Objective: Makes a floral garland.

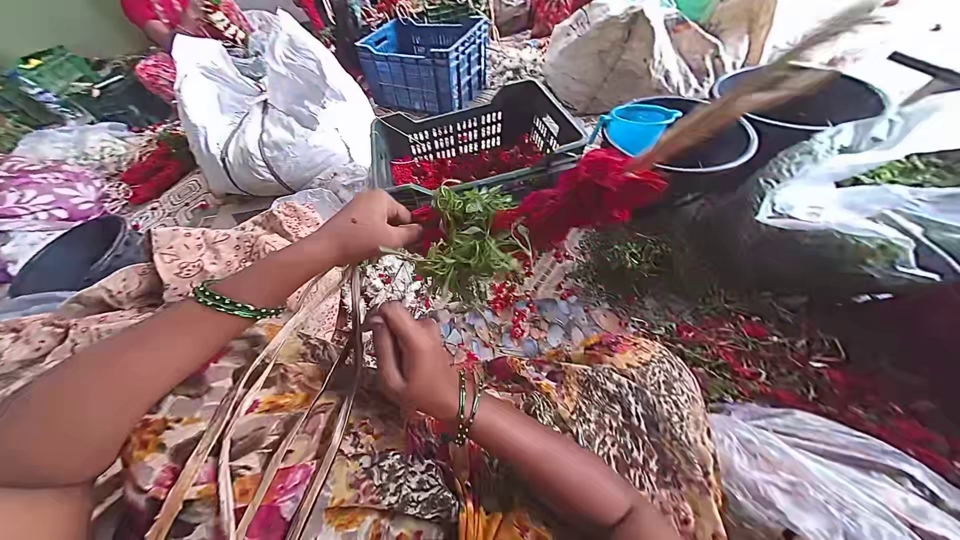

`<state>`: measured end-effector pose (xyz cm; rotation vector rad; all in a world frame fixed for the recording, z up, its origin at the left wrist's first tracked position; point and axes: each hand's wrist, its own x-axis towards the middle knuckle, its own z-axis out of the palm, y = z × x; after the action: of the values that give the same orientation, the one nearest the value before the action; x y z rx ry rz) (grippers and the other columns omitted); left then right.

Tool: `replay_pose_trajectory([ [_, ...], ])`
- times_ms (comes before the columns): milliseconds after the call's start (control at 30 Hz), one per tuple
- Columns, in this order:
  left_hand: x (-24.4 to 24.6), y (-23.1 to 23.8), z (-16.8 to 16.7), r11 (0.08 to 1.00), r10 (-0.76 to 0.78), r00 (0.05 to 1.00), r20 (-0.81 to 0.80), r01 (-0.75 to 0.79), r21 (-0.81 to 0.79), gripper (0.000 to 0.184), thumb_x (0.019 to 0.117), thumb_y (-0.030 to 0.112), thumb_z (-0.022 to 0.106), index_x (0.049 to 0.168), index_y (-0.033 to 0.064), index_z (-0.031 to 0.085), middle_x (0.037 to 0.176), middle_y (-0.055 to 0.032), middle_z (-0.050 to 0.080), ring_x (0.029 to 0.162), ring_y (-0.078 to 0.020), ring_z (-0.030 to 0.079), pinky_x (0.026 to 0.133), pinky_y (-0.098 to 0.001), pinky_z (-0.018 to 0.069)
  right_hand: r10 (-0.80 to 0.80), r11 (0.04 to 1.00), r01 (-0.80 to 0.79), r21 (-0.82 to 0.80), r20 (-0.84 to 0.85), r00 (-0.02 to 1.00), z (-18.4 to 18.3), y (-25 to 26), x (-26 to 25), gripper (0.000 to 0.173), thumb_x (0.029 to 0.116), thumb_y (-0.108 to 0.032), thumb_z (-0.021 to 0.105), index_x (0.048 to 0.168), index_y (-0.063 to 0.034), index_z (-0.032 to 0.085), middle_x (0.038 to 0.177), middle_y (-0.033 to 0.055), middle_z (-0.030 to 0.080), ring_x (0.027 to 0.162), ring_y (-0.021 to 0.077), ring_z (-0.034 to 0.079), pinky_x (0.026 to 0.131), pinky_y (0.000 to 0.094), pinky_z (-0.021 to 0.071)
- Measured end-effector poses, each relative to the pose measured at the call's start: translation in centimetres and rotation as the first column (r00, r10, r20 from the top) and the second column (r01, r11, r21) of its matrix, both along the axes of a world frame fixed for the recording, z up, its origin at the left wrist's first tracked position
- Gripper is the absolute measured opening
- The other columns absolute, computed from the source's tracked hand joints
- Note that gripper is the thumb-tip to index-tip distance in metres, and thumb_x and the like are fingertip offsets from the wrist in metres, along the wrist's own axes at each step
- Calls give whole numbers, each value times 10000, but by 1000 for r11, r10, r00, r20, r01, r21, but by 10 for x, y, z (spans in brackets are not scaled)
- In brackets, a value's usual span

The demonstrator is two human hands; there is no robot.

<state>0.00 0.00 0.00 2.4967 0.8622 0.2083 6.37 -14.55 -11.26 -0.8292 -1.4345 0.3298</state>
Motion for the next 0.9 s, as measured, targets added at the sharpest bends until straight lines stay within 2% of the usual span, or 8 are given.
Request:
replay_pose_trajectory([
  [100, 14, -2, -24, 832, 159, 985, -69, -171, -528, 460, 1063, 137, 510, 604, 108, 524, 490, 55, 422, 411, -8, 335, 416, -181, 270, -46, 999, 45, -13, -150, 988, 19, -6, 8, 193, 954, -18, 472, 900, 72, 634, 613, 48, 569, 472, 37, 482, 460, 187, 425],
  [233, -1, 18, -60, 813, 275, 925, -263, -370, -449, 455, 1076, 187, 523, 639, 73, 569, 508, 29, 482, 417, -36, 378, 434, -216, 314, -76, 951, -24, -308, -308, 948, 8, -3, 19, 242, 1020, -61, 441, 868, -7, 622, 616, -21, 491, 478, 2, 427, 450, 174, 384],
  [367, -36, 22, -55, 694, 445, 856, -263, -515, -503, 380, 1096, 191, 471, 757, 92, 611, 545, 71, 513, 394, 25, 290, 386, -150, 231, 240, 787, -356, -504, -280, 929, -40, -20, 43, 326, 1065, -78, 388, 1019, 70, 675, 788, 53, 632, 648, 51, 533, 634, 238, 458],
  [500, -52, 7, -40, 711, 495, 865, -82, -458, -534, 388, 1090, 170, 469, 769, 92, 672, 541, 84, 499, 402, 35, 300, 379, -129, 229, 35, 462, -803, -377, -897, 441, -100, -17, 57, 247, 1104, -141, 304, 1023, -109, 534, 528, -119, 348, 409, -11, 319, 414, 168, 310],
  [567, -53, 5, -41, 674, 579, 815, -21, -493, -550, 374, 1092, 195, 474, 787, 96, 668, 541, 91, 484, 397, 37, 298, 374, -124, 240, 37, 395, -685, -612, -735, 677, -126, -4, 74, 215, 1099, -111, 359, 1038, -58, 558, 570, -47, 381, 436, 41, 359, 438, 195, 346],
  [633, -51, 7, -43, 611, 668, 744, 33, -523, -594, 356, 1095, 213, 466, 804, 105, 639, 528, 98, 444, 394, 30, 294, 380, -129, 252, 327, 363, -146, -920, -21, 945, -149, 20, 109, 285, 1077, -134, 447, 1182, 20, 663, 859, 139, 635, 704, 206, 576, 676, 347, 490],
  [733, -44, 13, -40, 617, 689, 707, 161, -455, -643, 389, 1098, 218, 424, 763, 152, 612, 511, 121, 398, 393, 23, 277, 385, -140, 256, 568, 286, 472, -834, 545, 617, -187, 42, 146, 344, 978, -62, 549, 1285, 81, 610, 1349, 309, 570, 1308, 483, 515, 987, 658, 455],
  [900, -31, 11, -27, 738, 560, 780, 279, -316, -596, 374, 1069, 100, 423, 765, 128, 639, 532, 108, 473, 403, 39, 309, 393, -125, 271, 570, 188, 537, -822, 537, 622, -244, 32, 179, 357, 969, 24, 547, 1317, 97, 587, 1438, 331, 500, 1364, 503, 468, 1049, 639, 443],
])
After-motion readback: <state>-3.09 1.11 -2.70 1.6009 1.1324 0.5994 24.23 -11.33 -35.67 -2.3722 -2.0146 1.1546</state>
